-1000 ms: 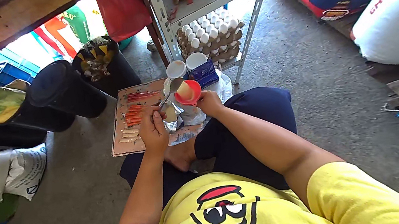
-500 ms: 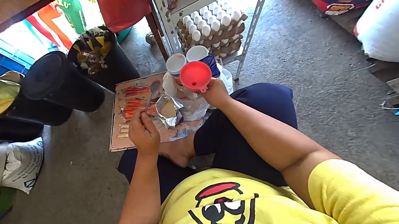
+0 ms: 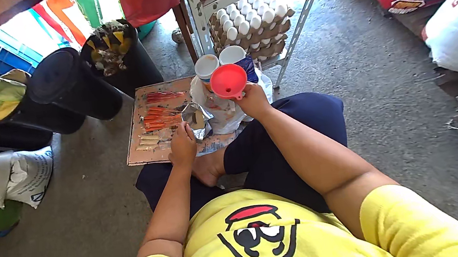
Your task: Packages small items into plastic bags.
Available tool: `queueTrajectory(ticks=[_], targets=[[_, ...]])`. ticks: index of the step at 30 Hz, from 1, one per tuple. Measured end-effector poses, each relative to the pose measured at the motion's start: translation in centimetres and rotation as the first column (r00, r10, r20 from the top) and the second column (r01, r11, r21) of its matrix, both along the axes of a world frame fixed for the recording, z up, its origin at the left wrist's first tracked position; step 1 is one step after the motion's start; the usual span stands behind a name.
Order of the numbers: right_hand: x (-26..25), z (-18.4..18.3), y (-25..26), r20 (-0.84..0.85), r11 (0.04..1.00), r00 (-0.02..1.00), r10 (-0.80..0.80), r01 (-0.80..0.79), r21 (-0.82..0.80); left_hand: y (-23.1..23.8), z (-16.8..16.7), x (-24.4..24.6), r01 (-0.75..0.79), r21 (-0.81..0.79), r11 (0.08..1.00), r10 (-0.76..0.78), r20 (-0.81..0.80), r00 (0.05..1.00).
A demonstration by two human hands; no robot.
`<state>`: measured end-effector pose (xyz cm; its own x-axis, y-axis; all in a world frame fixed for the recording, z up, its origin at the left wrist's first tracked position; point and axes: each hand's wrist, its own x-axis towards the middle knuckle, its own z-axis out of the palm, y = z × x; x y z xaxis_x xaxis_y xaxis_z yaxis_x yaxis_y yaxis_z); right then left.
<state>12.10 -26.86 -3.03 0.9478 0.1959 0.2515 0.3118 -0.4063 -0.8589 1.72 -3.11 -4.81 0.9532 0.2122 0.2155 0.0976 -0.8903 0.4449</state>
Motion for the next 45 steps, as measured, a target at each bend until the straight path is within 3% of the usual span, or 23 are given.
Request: queueTrajectory(ticks=[5, 13, 18, 23, 26, 29, 35, 39, 42, 45], targets=[[-0.1, -0.2, 0.4, 0.001, 1.0, 1.0, 0.006, -0.006, 0.01, 0.6, -1.1, 0.4, -0.085, -0.254, 0.964, 0.098, 0.038, 0.994], [-0.3, -0.3, 0.3, 0.008, 1.0, 1.0, 0.019, -0.019, 0.013, 1.5, 1.1, -1.2, -0.137, -0.382, 0.914, 0.209, 0.152, 0.966], [-0.6, -0.2, 0.4, 0.004, 1.0, 1.0, 0.022, -0.022, 0.018, 1.7, 1.6, -2.5, -0.176, -0.451, 0.875, 0.265, 0.142, 0.954], [-0.8, -0.3, 0.3, -0.005, 0.999, 0.999, 0.044, -0.044, 0.012, 1.6, 2.6, -2.8, -0.214, -0.639, 0.739, 0.378, 0.13, 0.916], [-1.0, -0.2, 0.4, -0.026, 0.999, 0.998, 0.051, -0.051, 0.0, 1.4, 4.5, -2.8, -0.147, -0.706, 0.693, 0.387, 0.191, 0.902], [-1.2, 0.0, 0.5, -0.032, 0.997, 0.997, 0.074, -0.075, -0.02, 1.0, 6.8, -2.3, 0.003, -0.73, 0.683, 0.374, 0.353, 0.858], [-1.5, -0.3, 1.0, -0.057, 0.987, 0.988, 0.146, -0.149, -0.06, -0.9, 9.4, -2.4, 0.244, -0.635, 0.733, 0.203, 0.547, 0.812], [-1.6, -0.4, 1.1, -0.044, 0.987, 0.988, 0.148, -0.151, -0.062, -2.1, 8.7, -2.9, 0.346, -0.37, 0.862, -0.042, 0.629, 0.776], [-1.7, -0.4, 1.0, -0.021, 0.989, 0.989, 0.143, -0.144, -0.035, -2.0, 8.1, -3.2, 0.396, -0.146, 0.907, -0.217, 0.643, 0.735], [-1.5, -0.4, 0.9, -0.012, 0.99, 0.99, 0.14, -0.14, -0.033, -1.6, 7.8, -3.4, 0.382, -0.022, 0.924, -0.266, 0.683, 0.681]])
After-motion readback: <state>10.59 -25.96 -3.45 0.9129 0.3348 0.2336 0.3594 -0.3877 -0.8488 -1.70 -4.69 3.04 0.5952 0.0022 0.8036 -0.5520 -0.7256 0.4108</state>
